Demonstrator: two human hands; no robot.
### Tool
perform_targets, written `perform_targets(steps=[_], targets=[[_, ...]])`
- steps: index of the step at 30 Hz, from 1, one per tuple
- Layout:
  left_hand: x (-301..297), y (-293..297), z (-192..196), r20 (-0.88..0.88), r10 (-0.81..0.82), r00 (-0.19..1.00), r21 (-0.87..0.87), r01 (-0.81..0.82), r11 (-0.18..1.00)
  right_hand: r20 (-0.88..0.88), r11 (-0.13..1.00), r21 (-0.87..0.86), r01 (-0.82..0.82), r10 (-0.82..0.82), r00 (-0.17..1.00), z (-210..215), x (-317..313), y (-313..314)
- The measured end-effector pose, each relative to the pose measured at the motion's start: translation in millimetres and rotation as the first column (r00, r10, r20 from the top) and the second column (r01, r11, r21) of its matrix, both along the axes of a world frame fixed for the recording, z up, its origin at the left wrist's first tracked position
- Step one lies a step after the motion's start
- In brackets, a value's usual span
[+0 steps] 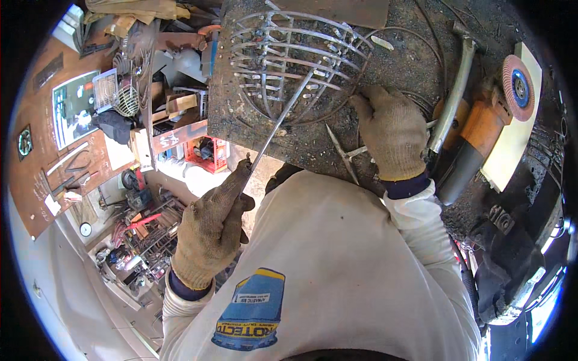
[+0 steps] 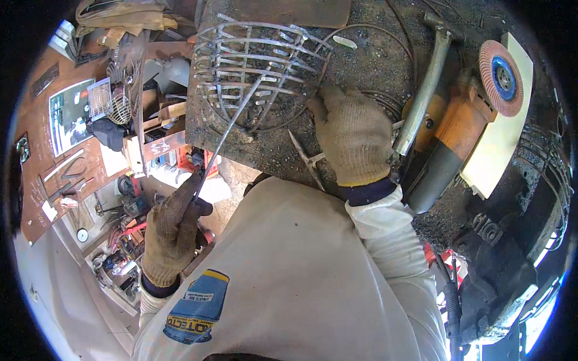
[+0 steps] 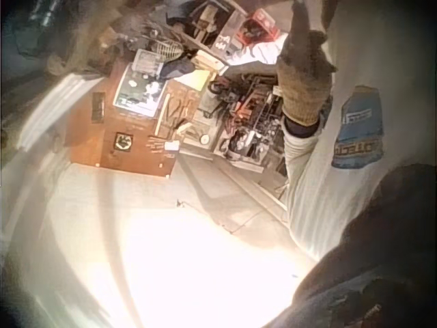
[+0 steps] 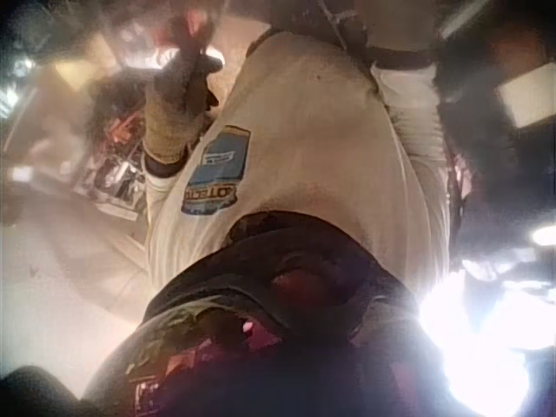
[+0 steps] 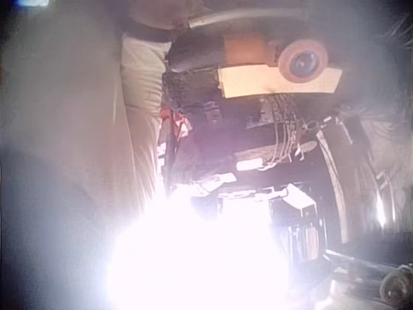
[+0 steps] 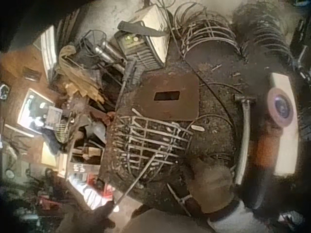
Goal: The person welds components of a curved metal frame structure using a welding tool and a hand-held shield, then uses an angle grinder to smooth the joints.
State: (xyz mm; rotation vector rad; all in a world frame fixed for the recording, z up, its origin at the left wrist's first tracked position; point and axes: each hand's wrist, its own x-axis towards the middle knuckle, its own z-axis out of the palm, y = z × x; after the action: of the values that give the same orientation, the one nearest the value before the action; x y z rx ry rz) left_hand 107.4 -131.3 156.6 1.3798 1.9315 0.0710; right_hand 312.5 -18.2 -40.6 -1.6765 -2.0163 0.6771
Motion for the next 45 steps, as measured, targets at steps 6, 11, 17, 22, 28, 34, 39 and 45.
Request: perform_targets(steps=[6,11,17,22,28,34,39,45], targets=[[2,9,7,0.003,0.017,1.0,-0.028,-0.017,0.999,0.027,0.999,-0.044,0.013,-0.012,1.0,-2,1,0],[-8,12,9,-0.11,-0.192,0.975,-0.021,0.191,0.981,-0.048,0.997,-0.077,0.008,-0.012,0.999,-2,0,1],[-12,12,10,-0.114,-0.137,0.984,0.01,0.139,0.99,0.003,0.999,-0.041,-0.005,0.005,1.0,-3,2,1],[-11,5,7,-0.074,-0.179,0.981,0.013,0.18,0.984,-0.033,1.0,-0.028,-0.013,0.012,0.999,-7,1,0],[-5,4,1,-0.1,-0.168,0.981,0.026,0.172,0.985,0.0,1.0,-0.011,-0.022,0.022,1.0,-6,2,1],[-10,-5,-14,-0.186,-0.224,0.957,0.092,0.244,0.965,0.007,0.998,0.05,-0.028,0.028,1.0,1,6,-7],[-12,-7,-19,-0.262,-0.276,0.925,0.158,0.324,0.933,-0.311,0.96,0.027,-0.278,0.272,0.911,25,11,-44],[-16,-14,-25,-0.243,-0.303,0.922,0.245,0.36,0.9,-0.36,0.922,-0.092,-0.376,0.321,0.876,24,11,-56]])
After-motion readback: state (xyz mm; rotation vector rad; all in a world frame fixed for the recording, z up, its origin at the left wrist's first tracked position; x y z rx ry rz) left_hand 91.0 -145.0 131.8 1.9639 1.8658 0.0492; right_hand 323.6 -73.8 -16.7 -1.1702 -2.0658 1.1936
